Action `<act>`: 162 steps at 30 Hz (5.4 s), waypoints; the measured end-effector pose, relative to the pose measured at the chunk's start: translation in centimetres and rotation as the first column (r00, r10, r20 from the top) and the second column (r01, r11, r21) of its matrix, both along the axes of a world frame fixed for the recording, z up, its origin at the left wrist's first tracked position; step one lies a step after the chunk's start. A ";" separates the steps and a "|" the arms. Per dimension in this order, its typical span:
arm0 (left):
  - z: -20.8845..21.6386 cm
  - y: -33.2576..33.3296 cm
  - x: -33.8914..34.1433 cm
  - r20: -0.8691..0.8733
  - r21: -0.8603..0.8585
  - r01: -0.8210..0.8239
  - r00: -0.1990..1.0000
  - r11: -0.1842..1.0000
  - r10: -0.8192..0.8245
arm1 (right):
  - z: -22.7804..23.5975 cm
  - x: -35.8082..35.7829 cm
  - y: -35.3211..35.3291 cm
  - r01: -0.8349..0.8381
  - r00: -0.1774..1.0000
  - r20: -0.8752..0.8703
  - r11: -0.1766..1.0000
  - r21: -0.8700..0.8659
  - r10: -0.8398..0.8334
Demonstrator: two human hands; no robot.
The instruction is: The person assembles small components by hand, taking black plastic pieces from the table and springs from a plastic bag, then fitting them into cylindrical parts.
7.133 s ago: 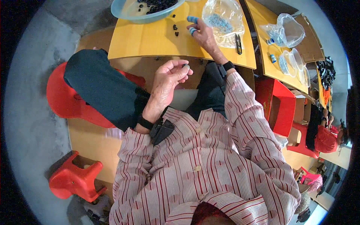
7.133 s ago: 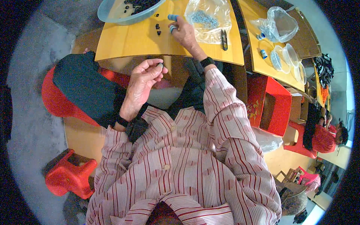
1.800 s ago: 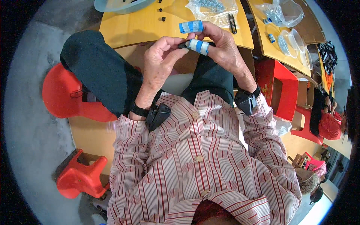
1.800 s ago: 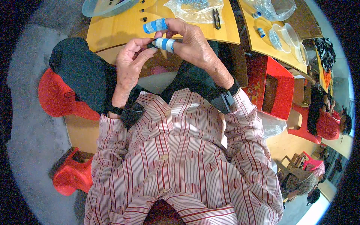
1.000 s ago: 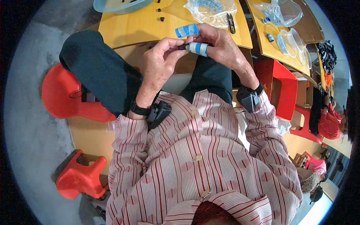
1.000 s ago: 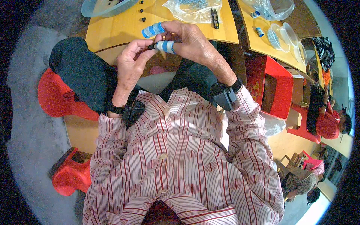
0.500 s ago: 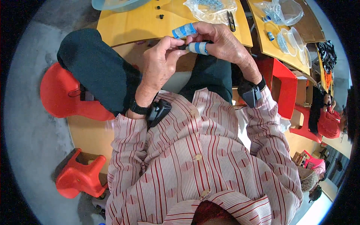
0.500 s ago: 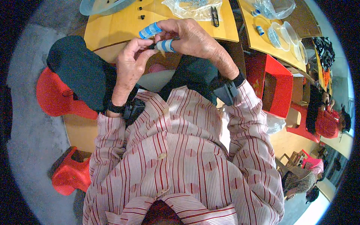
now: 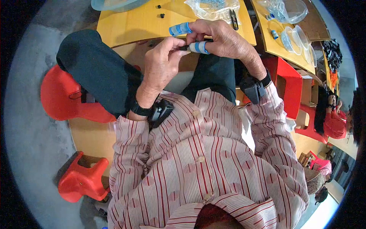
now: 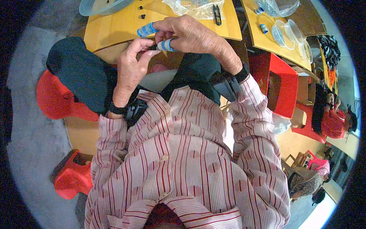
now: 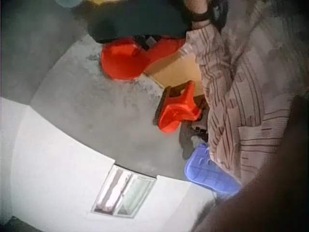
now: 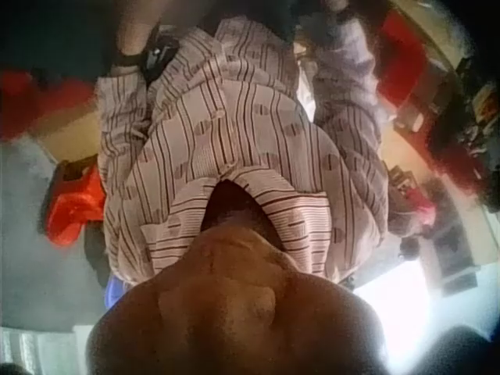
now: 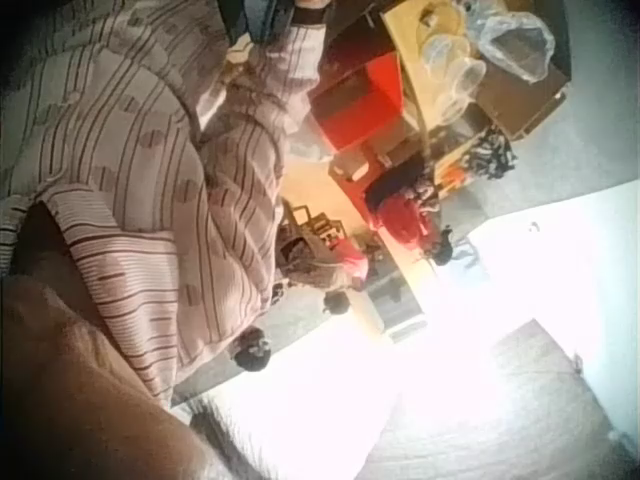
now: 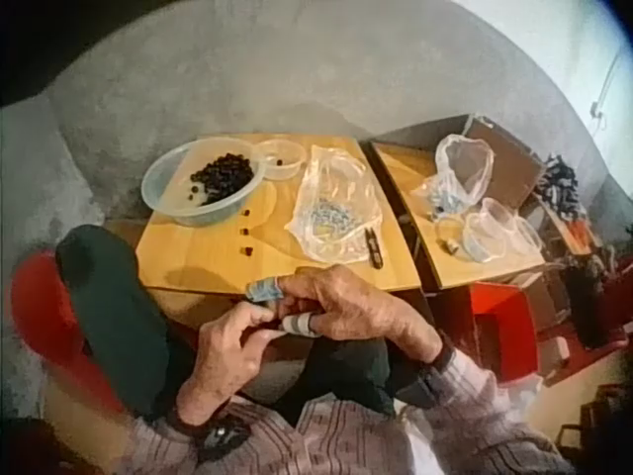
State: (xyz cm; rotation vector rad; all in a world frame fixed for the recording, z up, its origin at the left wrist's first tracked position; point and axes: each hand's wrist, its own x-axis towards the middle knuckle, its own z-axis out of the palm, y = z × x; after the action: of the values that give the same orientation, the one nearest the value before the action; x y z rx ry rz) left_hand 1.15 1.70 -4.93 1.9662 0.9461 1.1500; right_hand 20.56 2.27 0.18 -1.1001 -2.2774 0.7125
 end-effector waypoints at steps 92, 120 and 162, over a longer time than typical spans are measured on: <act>-0.5 1.4 -1.3 0.615 -0.702 0.572 0.787 0.425 -0.044 | -4.1 -1.1 -2.9 0.174 0.982 -0.026 0.851 0.496 -0.185; -1.0 1.2 -0.6 0.630 -0.687 0.556 0.777 0.468 0.002 | -5.1 -1.2 -3.1 0.211 0.964 0.033 0.832 0.512 -0.265; -0.5 0.4 -0.6 0.403 -0.717 0.409 0.904 0.565 -0.143 | -3.9 -1.1 -3.9 0.275 0.871 -0.325 0.913 -0.301 -0.369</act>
State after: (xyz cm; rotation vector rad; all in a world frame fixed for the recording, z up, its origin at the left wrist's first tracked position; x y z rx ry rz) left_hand 0.59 2.07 -5.39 1.0975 0.7435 0.6266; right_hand 19.46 -1.61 -3.76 -1.2921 -1.6589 0.9872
